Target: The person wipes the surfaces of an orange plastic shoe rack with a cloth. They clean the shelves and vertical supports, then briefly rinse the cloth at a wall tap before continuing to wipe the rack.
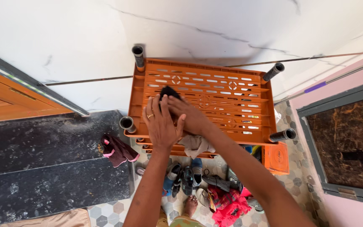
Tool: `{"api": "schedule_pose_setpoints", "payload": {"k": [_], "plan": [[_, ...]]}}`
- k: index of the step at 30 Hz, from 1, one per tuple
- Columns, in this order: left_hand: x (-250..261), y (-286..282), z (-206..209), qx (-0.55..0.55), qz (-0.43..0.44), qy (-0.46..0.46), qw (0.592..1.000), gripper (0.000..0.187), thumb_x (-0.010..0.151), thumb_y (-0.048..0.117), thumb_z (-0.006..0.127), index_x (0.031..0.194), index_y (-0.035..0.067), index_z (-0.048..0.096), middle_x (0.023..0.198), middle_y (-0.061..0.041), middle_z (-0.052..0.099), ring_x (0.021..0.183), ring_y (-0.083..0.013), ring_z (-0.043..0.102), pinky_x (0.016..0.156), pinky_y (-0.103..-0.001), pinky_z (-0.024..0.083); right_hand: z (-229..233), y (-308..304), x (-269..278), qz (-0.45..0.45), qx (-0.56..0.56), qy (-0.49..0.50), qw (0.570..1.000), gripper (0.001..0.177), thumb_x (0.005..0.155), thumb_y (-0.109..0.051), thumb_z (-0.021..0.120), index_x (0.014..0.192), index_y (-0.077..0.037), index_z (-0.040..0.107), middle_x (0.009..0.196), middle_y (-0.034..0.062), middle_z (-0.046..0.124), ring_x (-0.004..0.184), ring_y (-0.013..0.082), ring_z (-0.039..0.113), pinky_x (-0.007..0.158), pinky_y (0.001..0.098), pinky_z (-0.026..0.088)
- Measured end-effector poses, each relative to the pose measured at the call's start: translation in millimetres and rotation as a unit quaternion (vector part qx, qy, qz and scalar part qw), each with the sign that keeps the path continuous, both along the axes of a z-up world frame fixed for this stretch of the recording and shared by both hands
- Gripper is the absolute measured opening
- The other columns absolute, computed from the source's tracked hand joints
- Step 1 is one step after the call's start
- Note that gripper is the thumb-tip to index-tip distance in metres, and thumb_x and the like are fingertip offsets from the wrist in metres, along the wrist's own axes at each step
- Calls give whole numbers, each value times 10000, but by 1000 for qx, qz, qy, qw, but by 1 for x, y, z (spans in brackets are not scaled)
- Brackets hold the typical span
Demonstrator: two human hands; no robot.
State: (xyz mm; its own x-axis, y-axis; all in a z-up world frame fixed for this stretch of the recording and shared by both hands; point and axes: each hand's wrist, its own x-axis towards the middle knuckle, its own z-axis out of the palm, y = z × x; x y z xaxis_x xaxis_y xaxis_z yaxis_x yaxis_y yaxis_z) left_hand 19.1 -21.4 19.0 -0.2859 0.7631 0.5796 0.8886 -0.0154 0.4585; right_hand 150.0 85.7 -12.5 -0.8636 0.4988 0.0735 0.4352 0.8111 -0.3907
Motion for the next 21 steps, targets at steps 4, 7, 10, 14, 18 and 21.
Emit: {"api": "schedule_pose_setpoints", "payload": {"k": [4,7,10,14,18,21], "plan": [[4,2,-1,-10,-1,11,1000,753,1030,626,431,1470,16,460,1474,-223,457,1428,-406,383,1166,-604,265,33,-8,41,-53,44,-86,994,731,944,-255,588,1616,-227,300,1694,19,267,1572,210,201,1272,531,85],[10,3,-1,-25,3,9,1000,736,1025,613,457,1459,19,469,1445,-222,468,1416,-399,384,1144,-604,279,43,-11,63,-102,45,-116,987,783,883,-148,565,1610,-221,282,1691,14,257,1562,217,208,1261,541,73],[12,3,-1,-34,13,11,999,719,1024,611,472,1439,24,480,1431,-232,472,1403,-397,384,1118,-600,291,38,-7,82,-152,62,-99,981,782,877,-118,552,1604,-196,273,1690,38,249,1552,235,228,1253,550,87],[7,2,-2,-43,27,24,998,705,1023,605,473,1420,23,498,1418,-228,477,1389,-394,386,1094,-598,300,30,-7,117,-223,56,-59,971,772,862,-153,590,1579,-158,305,1675,73,254,1544,267,246,1251,549,120],[6,1,-2,-20,21,19,999,665,1043,583,461,1425,40,509,1438,-207,481,1398,-378,383,1111,-593,303,39,-19,160,-259,95,-55,960,724,805,-92,564,1525,-110,486,1634,88,396,1511,325,319,1286,506,173],[8,-1,1,-9,6,11,1000,666,1045,566,457,1444,35,494,1452,-189,480,1420,-380,372,1114,-596,293,60,-30,170,-278,179,-98,939,379,874,-133,579,1233,-125,701,1404,85,637,1401,355,432,1166,537,271]]}}
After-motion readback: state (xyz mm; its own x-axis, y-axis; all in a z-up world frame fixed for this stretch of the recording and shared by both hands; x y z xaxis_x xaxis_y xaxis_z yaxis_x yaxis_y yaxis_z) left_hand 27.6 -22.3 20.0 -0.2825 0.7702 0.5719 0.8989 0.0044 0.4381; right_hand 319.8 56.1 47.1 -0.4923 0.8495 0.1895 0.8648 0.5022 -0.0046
